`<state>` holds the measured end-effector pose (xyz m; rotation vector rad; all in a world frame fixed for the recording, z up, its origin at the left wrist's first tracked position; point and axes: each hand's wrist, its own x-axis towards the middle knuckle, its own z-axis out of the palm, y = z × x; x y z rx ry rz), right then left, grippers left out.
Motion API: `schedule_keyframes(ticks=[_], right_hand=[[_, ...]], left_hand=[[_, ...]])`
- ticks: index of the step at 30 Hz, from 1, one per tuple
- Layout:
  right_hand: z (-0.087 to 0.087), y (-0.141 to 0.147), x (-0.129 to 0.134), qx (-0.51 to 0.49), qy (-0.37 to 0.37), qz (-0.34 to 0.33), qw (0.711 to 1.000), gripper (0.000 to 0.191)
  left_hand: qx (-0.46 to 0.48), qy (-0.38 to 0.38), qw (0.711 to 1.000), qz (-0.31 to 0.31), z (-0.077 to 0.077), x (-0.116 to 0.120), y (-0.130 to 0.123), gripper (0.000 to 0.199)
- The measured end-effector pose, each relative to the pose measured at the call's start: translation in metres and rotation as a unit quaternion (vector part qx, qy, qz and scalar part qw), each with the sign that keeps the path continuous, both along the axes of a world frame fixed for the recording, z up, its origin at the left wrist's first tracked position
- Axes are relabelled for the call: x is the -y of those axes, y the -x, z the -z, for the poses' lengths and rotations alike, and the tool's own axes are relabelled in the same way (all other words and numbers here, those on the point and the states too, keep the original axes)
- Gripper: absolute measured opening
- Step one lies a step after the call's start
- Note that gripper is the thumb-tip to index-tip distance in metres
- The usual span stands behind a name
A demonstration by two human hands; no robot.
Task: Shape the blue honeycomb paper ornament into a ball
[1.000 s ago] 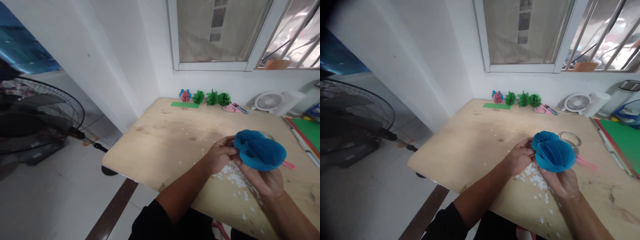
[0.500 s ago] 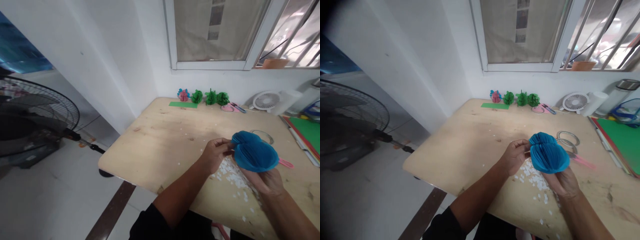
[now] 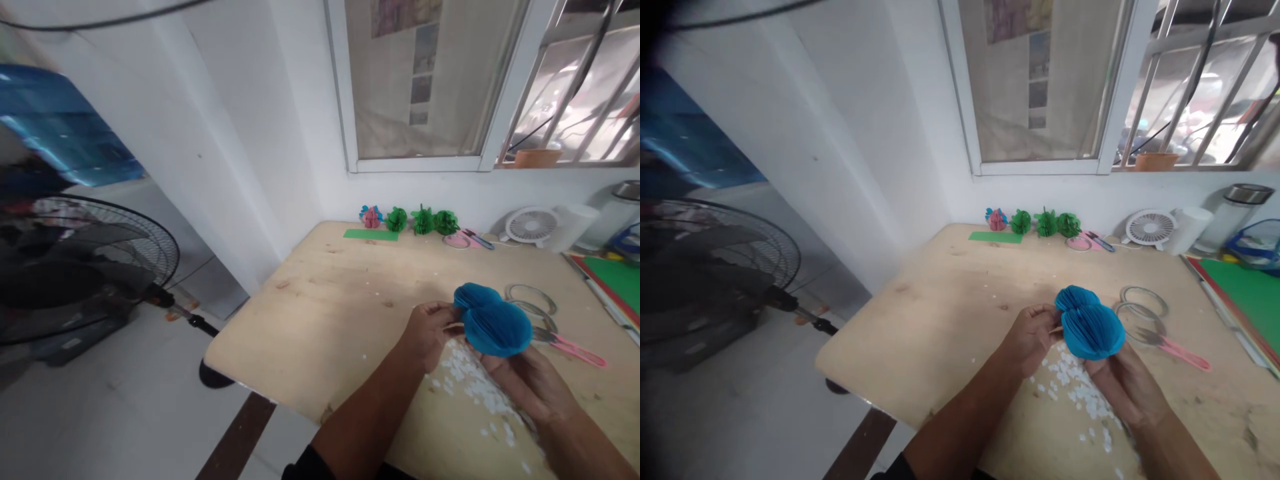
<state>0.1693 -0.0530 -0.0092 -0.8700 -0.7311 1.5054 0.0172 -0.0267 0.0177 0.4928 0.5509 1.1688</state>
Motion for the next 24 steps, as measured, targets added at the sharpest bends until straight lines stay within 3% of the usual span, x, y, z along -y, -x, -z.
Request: schedule_keyframes(ticks=[4, 7, 10, 15, 18, 24], right_hand=[[0.009, -0.002, -0.008, -0.033, 0.025, 0.023, 0.999, 0.038], [0.018, -0.009, -0.014, -0.001, 0.007, 0.009, 1.0, 0.033], [0.024, -0.014, -0.017, 0.08, -0.015, 0.068, 0.994, 0.027], [0.014, -0.012, -0.013, 0.204, 0.043, 0.185, 0.96, 0.05], [0.006, -0.008, -0.01, 0.281, 0.021, 0.202, 0.938, 0.055], [-0.001, -0.001, -0.005, 0.411, -0.048, 0.208, 0.886, 0.044]], left_hand=[[-0.02, -0.009, 1.0, -0.022, 0.008, -0.005, -0.001, 0.045], [-0.048, -0.002, 0.998, -0.051, 0.012, -0.009, -0.002, 0.047], [-0.086, -0.003, 0.993, -0.086, 0.013, -0.013, -0.001, 0.045], [-0.159, -0.028, 0.977, -0.137, 0.012, -0.018, 0.004, 0.033], [-0.232, -0.049, 0.957, -0.169, 0.015, -0.019, 0.006, 0.021], [-0.37, -0.143, 0.887, -0.237, 0.02, -0.019, 0.007, 0.011]])
